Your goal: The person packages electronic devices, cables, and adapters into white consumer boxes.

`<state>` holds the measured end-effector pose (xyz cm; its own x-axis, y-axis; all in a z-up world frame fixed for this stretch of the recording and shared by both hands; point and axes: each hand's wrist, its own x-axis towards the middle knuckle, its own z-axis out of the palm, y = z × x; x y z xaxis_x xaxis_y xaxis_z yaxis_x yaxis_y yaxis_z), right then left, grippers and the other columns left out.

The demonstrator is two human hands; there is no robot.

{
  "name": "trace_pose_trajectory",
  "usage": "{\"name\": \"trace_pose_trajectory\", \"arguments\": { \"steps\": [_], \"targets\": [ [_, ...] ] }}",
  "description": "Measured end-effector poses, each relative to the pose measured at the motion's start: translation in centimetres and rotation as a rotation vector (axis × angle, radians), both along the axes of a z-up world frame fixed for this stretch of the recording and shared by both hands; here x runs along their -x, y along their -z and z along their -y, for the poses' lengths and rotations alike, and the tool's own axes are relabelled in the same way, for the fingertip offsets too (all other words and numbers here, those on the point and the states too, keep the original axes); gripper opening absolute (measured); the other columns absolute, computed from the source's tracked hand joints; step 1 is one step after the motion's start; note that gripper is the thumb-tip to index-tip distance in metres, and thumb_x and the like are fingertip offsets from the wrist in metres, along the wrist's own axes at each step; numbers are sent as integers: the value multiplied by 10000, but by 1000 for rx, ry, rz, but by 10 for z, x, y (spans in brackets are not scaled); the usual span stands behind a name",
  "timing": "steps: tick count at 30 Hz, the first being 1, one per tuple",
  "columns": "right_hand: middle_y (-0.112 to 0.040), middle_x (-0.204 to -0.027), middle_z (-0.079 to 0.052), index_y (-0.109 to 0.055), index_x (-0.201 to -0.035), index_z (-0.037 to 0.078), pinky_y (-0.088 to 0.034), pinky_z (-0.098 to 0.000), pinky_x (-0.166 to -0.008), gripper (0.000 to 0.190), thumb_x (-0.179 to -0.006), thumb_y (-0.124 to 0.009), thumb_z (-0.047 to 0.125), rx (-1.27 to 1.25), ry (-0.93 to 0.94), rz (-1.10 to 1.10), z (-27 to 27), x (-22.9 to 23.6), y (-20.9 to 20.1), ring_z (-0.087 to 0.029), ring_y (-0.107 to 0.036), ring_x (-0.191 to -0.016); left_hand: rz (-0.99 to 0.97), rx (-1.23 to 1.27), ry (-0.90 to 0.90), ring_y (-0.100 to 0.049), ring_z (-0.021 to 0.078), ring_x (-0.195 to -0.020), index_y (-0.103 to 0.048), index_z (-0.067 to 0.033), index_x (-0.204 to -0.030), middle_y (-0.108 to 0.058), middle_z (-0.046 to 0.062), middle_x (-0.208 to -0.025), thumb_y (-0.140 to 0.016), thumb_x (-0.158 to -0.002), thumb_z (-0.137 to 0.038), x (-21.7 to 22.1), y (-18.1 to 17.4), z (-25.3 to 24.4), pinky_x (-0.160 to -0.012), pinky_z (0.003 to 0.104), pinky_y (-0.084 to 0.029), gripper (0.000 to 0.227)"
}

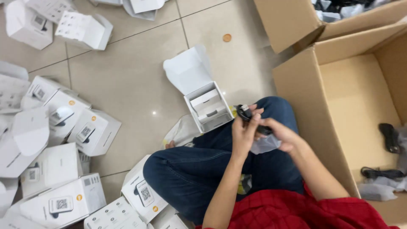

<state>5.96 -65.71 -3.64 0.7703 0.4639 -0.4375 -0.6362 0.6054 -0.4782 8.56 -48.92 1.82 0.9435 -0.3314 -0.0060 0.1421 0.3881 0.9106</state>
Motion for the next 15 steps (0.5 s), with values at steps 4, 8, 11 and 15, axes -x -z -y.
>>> {"name": "trace_pose_trajectory", "arguments": {
  "steps": [4, 8, 11, 15],
  "targets": [
    [-531, -652, 11, -650, -1015, 27, -498, -283, -723, 400, -1071, -527, 403, -108, -58, -112, -93, -27, -4, -150, -540, -694, -42, -229, -512, -714, 188, -996, -581, 39, -1327, -766, 205, -1175, -632, -1079, -287, -15, -2, -60, -838, 273, -570, 412],
    [-563, -669, 16, -705, -1062, 2, -516, -275, -716, 381, -1020, -598, 365, -189, 73, -262, -110, -26, 12, -149, -581, -716, 384, -652, -797, -668, 235, -1028, -546, -14, -1415, -673, 162, -1217, -594, -1053, -192, -35, -20, -102, -918, 361, -534, 406],
    [-578, -678, 19, -705, -1047, 9, -519, -279, -713, 332, -1002, -638, 330, -171, 174, -317, -92, -27, 16, -152, -598, -729, 694, -971, -735, -635, 318, -1062, -541, -27, -1446, -630, 148, -1178, -608, -980, -122, -59, 0, -112, -1024, 464, -474, 480],
    [-592, -686, 21, -701, -1039, 29, -531, -282, -726, 280, -979, -657, 299, -94, 330, -357, -62, -26, 21, -159, -609, -740, 808, -1339, -455, -613, 413, -1142, -554, -6, -1384, -626, 229, -1207, -653, -902, -143, -71, 74, -111, -1081, 550, -414, 511]
  ]
}}
